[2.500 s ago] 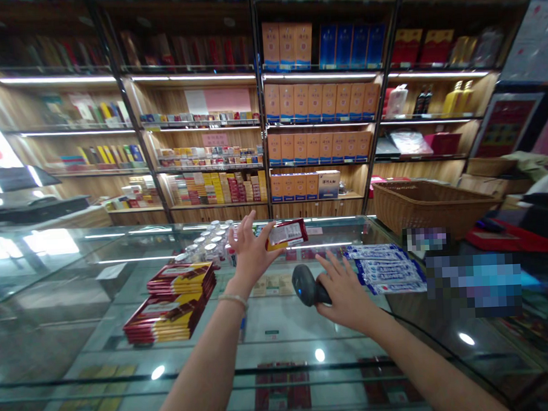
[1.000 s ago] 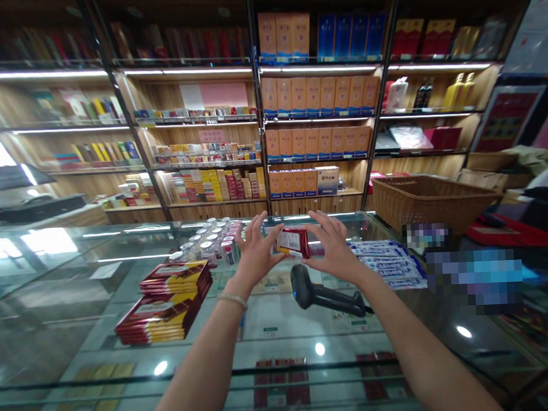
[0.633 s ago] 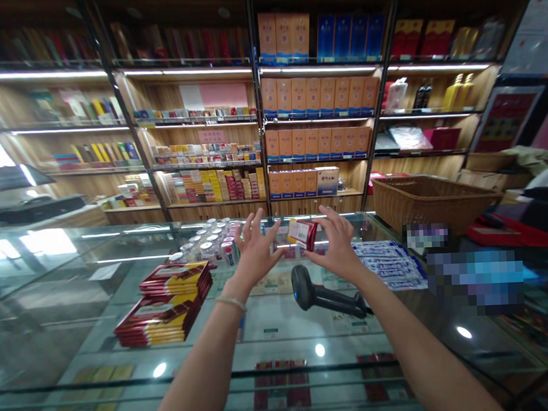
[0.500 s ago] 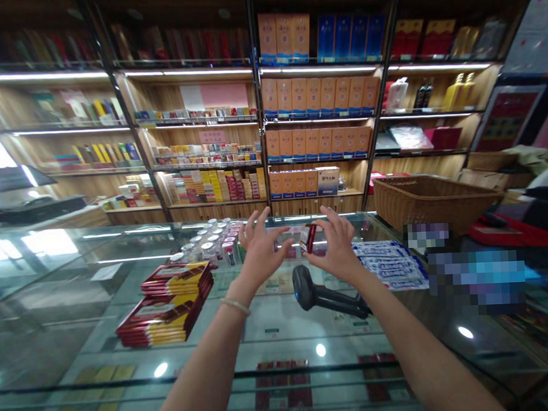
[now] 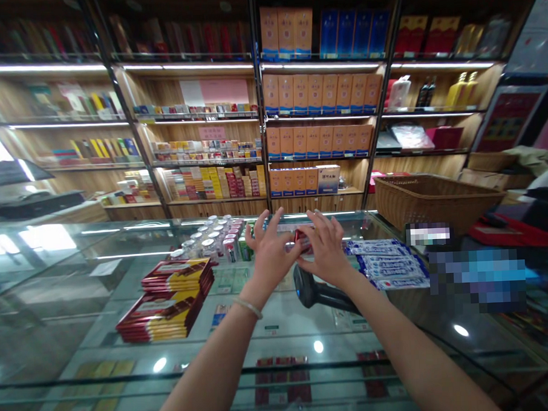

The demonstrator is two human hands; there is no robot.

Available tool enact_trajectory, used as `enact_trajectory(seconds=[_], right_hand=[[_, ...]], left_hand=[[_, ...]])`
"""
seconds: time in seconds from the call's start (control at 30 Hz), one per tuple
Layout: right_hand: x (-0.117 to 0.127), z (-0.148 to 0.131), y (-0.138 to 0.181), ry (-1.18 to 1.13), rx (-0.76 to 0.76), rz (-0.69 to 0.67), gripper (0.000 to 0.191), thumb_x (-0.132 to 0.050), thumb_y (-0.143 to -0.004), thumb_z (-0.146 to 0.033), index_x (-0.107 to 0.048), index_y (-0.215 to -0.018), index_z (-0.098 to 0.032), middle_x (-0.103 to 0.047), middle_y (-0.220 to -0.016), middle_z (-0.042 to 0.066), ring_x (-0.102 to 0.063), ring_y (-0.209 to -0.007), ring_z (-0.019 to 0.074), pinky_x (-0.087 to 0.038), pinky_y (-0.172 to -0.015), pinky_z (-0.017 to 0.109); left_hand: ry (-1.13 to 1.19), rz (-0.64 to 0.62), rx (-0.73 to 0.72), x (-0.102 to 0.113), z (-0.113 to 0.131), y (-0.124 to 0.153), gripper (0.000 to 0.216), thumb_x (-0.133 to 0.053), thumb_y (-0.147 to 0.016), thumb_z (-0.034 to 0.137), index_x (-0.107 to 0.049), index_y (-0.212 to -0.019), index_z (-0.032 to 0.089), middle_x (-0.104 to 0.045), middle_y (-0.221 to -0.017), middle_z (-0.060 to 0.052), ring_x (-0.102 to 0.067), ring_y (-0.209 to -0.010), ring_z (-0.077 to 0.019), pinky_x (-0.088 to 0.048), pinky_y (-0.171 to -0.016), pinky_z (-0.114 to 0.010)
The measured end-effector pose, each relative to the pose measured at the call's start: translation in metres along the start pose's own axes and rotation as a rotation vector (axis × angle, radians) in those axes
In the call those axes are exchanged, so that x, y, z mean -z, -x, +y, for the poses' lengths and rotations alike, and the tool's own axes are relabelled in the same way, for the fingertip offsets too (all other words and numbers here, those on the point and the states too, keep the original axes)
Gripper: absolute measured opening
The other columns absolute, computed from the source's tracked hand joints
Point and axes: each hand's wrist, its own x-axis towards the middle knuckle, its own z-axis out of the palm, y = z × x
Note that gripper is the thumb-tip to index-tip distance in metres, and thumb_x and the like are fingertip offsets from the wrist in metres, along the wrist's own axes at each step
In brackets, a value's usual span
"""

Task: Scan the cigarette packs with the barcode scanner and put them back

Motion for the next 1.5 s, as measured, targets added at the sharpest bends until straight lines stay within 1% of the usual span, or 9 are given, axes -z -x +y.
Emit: enact_trajectory(seconds=[0.3,0.47,0.63,0.73,0.83,0.93,1.07,1.27,1.5], right_hand=[[0.008,0.022,0.005,0.054,-0.097,-0.072,0.06,-0.069,-0.087,-0.048,-0.052,-0.14,-0.024,-0.038,-0.161,0.017,-0.029,-0.152,0.0357,-0.014,-0.123,0.058],[0.013,0.045,0.008,0.085,-0.137,-0.061,0.061,-0.074,-0.083,-0.052,-0.056,-0.134,-0.025,-0.037,-0.161,0.017,-0.029,-0.151,0.0374,-0.016,-0.121,0.061],[0.014,0.046,0.008,0.104,-0.104,-0.048,0.06,-0.077,-0.081,-0.051,-0.057,-0.13,-0.023,-0.037,-0.161,0.018,-0.029,-0.151,0.0369,-0.016,-0.122,0.061],[0.015,0.046,0.008,0.121,-0.105,-0.033,0.058,-0.075,-0.082,-0.05,-0.056,-0.13,-0.023,-0.036,-0.161,0.018,-0.028,-0.151,0.0367,-0.015,-0.122,0.061],[0.015,0.048,0.009,0.13,-0.112,-0.033,0.056,-0.074,-0.083,-0.049,-0.056,-0.129,-0.023,-0.036,-0.161,0.018,-0.028,-0.151,0.0371,-0.015,-0.122,0.061],[0.015,0.05,0.009,0.132,-0.119,-0.033,0.055,-0.072,-0.083,-0.05,-0.056,-0.128,-0.023,-0.036,-0.162,0.017,-0.028,-0.151,0.0377,-0.014,-0.122,0.062],[0.014,0.049,0.009,0.121,-0.113,-0.055,0.054,-0.072,-0.084,-0.049,-0.056,-0.128,-0.022,-0.036,-0.162,0.018,-0.025,-0.152,0.0372,-0.012,-0.122,0.063],[0.013,0.046,0.01,0.11,-0.111,-0.053,0.053,-0.072,-0.084,-0.049,-0.057,-0.127,-0.023,-0.037,-0.161,0.018,-0.027,-0.151,0.0365,-0.013,-0.122,0.063],[0.014,0.036,0.007,0.081,-0.098,0.044,0.054,-0.071,-0.085,-0.05,-0.058,-0.129,-0.021,-0.042,-0.157,0.019,-0.033,-0.148,0.0392,-0.017,-0.119,0.066]], left_hand=[[0.123,0.019,0.108,-0.006,-0.018,-0.005,0.029,-0.061,-0.094,0.044,-0.078,-0.079,0.026,-0.052,-0.156,-0.002,-0.029,-0.151,-0.0376,-0.018,-0.122,-0.071],[0.147,0.018,0.117,-0.007,-0.028,-0.007,0.033,-0.057,-0.096,0.047,-0.077,-0.08,0.025,-0.053,-0.156,-0.003,-0.029,-0.152,-0.0352,-0.021,-0.123,-0.067],[0.115,-0.009,0.081,-0.01,-0.03,-0.006,0.031,-0.057,-0.097,0.045,-0.077,-0.084,0.024,-0.05,-0.158,-0.005,-0.028,-0.152,-0.0354,-0.023,-0.122,-0.067],[0.058,-0.003,0.085,-0.01,-0.032,-0.005,0.029,-0.059,-0.095,0.048,-0.076,-0.102,0.026,-0.05,-0.158,-0.007,-0.029,-0.152,-0.0356,-0.022,-0.122,-0.066],[-0.049,-0.011,0.066,-0.005,-0.033,-0.003,0.061,-0.07,-0.086,0.058,-0.061,-0.138,0.026,-0.042,-0.162,-0.013,-0.029,-0.151,-0.0375,-0.016,-0.123,-0.064],[-0.161,-0.041,-0.039,0.0,-0.033,-0.001,0.092,-0.079,-0.073,0.064,-0.047,-0.152,0.029,-0.036,-0.165,-0.015,-0.029,-0.151,-0.0405,-0.005,-0.125,-0.063],[-0.226,-0.072,-0.121,0.001,-0.035,0.002,0.088,-0.083,-0.073,0.057,-0.049,-0.151,0.035,-0.035,-0.166,-0.013,-0.03,-0.152,-0.0402,0.0,-0.125,-0.062],[-0.262,-0.087,-0.161,0.002,-0.039,-0.001,0.078,-0.087,-0.071,0.045,-0.057,-0.142,0.034,-0.038,-0.165,-0.012,-0.029,-0.152,-0.0398,-0.001,-0.125,-0.065],[-0.309,-0.097,-0.25,0.03,-0.036,-0.012,0.075,-0.085,-0.074,0.046,-0.057,-0.142,0.034,-0.04,-0.164,-0.011,-0.032,-0.152,-0.0382,0.001,-0.125,-0.066]])
